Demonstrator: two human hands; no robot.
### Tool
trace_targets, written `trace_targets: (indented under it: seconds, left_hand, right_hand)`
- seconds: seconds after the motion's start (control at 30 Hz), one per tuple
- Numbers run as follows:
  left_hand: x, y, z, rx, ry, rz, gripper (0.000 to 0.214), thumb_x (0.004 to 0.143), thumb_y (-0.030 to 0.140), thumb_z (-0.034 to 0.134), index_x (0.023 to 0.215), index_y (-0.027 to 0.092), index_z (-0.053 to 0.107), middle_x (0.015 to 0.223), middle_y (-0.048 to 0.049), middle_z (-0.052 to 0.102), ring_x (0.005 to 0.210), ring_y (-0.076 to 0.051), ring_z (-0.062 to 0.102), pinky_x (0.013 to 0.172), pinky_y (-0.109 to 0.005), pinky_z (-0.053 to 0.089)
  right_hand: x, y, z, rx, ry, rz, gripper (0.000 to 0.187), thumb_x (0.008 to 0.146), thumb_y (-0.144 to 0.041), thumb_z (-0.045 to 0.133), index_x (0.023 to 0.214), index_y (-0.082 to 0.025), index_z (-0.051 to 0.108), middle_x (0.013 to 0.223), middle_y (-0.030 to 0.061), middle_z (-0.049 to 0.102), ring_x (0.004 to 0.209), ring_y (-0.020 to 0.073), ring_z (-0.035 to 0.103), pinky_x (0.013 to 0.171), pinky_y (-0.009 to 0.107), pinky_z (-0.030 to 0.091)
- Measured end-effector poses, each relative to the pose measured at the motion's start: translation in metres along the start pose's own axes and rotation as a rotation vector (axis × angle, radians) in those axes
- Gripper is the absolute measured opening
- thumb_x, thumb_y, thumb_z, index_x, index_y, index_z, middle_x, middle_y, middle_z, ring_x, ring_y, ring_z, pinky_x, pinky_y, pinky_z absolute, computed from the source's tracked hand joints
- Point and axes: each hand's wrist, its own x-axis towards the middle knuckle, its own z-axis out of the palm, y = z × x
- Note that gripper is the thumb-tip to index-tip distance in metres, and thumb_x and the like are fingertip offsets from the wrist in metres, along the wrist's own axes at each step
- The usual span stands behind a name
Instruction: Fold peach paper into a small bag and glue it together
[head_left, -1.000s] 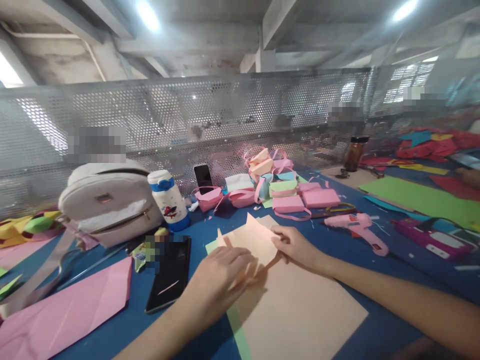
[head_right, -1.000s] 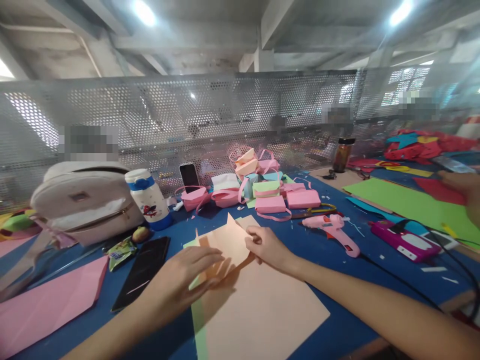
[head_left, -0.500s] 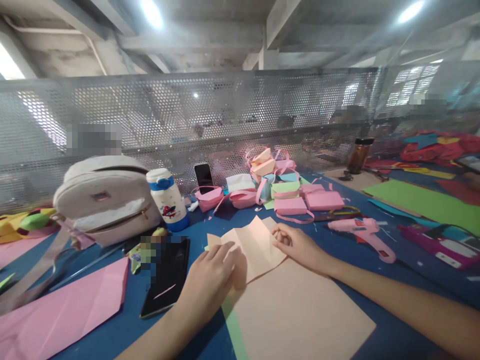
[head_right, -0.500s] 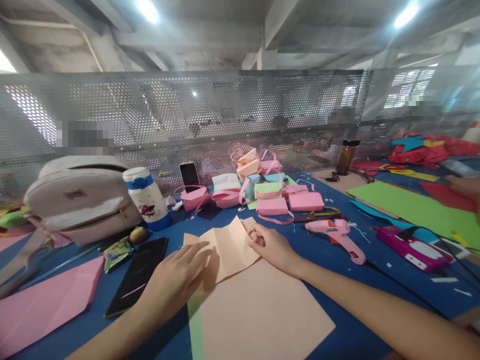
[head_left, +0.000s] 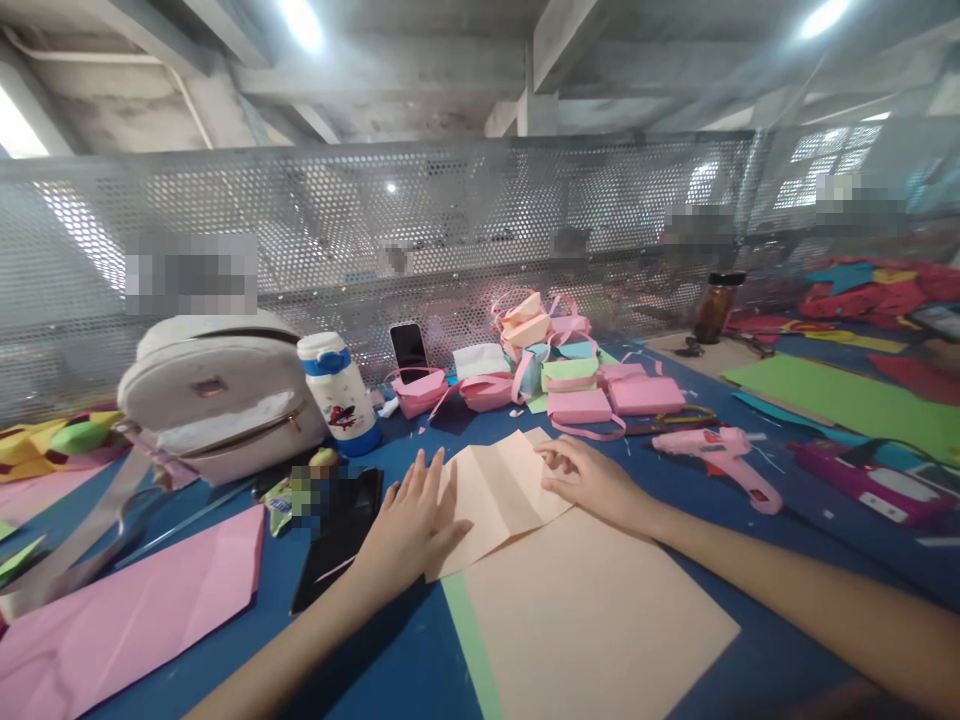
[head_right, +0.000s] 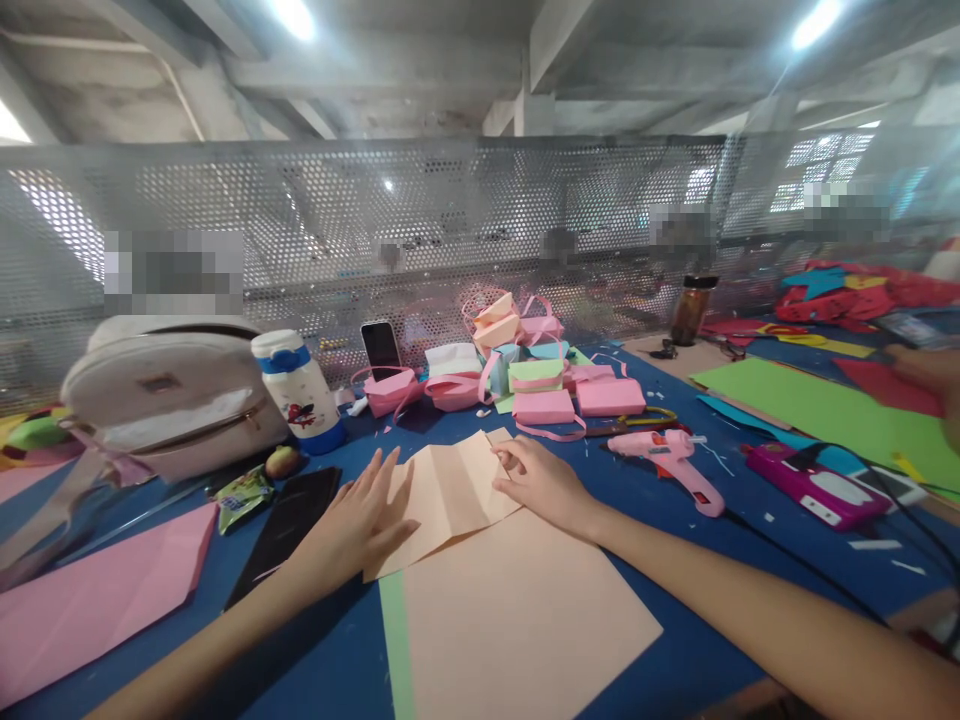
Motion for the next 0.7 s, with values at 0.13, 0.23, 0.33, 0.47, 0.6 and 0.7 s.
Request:
trace_targets:
  seconds: [0.13,0.23,0.33,0.47,0.6,0.7]
  left_hand:
    - [0.001,0.002,-0.011,-0.063,-0.108,-0.037,0.088,0.091,0.051,0.048,0.156,0.011,0.004,0.161,-0.0249,0.013,0.15,-0.036,0.012,0.113,-0.061,0.023]
    - [0.002,0.005,-0.015,-0.074,-0.076,-0.033,0.09,0.087,0.049,0.054,0.156,0.012,0.008,0.161,-0.0235,0.018,0.15,-0.037,0.017,0.113,-0.061,0.022]
    - [0.004,0.003,-0.014,-0.111,0.017,-0.006,0.094,0.079,0.045,0.066,0.154,0.013,0.019,0.154,-0.0231,0.037,0.139,-0.041,0.038,0.109,-0.056,0.032]
    - [0.009,-0.006,-0.012,-0.245,0.15,0.032,0.089,0.071,0.035,0.074,0.149,0.02,0.034,0.134,-0.0166,0.058,0.124,-0.037,0.052,0.101,-0.051,0.041]
    - [0.016,-0.016,-0.015,-0.58,0.258,0.023,0.07,0.072,0.029,0.07,0.139,0.024,0.047,0.109,-0.0054,0.065,0.098,-0.024,0.063,0.087,-0.039,0.05]
    - [0.021,-0.02,-0.022,-0.805,0.259,-0.105,0.067,0.07,0.036,0.072,0.132,0.018,0.053,0.083,0.0003,0.065,0.07,-0.018,0.062,0.065,-0.03,0.05]
  right_hand:
    - [0.0,0.0,0.002,0.109,0.002,0.006,0.034,0.079,-0.028,0.065,0.112,-0.021,0.064,0.099,0.0034,0.062,0.082,0.018,0.054,0.075,0.032,0.042]
    - [0.001,-0.002,0.002,0.227,-0.006,0.014,0.036,0.079,-0.031,0.066,0.113,-0.019,0.061,0.088,0.0007,0.058,0.076,0.0155,0.052,0.07,0.029,0.042]
    - [0.001,-0.004,0.002,0.311,-0.026,0.021,0.039,0.081,-0.034,0.065,0.115,-0.017,0.057,0.079,-0.0028,0.052,0.071,0.0138,0.052,0.067,0.027,0.042]
    - [0.001,-0.005,0.002,0.405,-0.03,0.038,0.043,0.078,-0.032,0.068,0.117,-0.018,0.055,0.073,-0.0047,0.051,0.071,0.015,0.053,0.071,0.029,0.043]
    - [0.003,-0.002,0.003,0.487,0.011,0.045,0.048,0.076,-0.032,0.07,0.12,-0.019,0.054,0.07,-0.0061,0.048,0.074,0.0157,0.055,0.08,0.031,0.044]
    - [0.005,-0.001,0.002,0.536,0.044,0.088,0.046,0.073,-0.034,0.072,0.114,-0.018,0.057,0.069,-0.0059,0.047,0.073,0.0158,0.055,0.079,0.031,0.044]
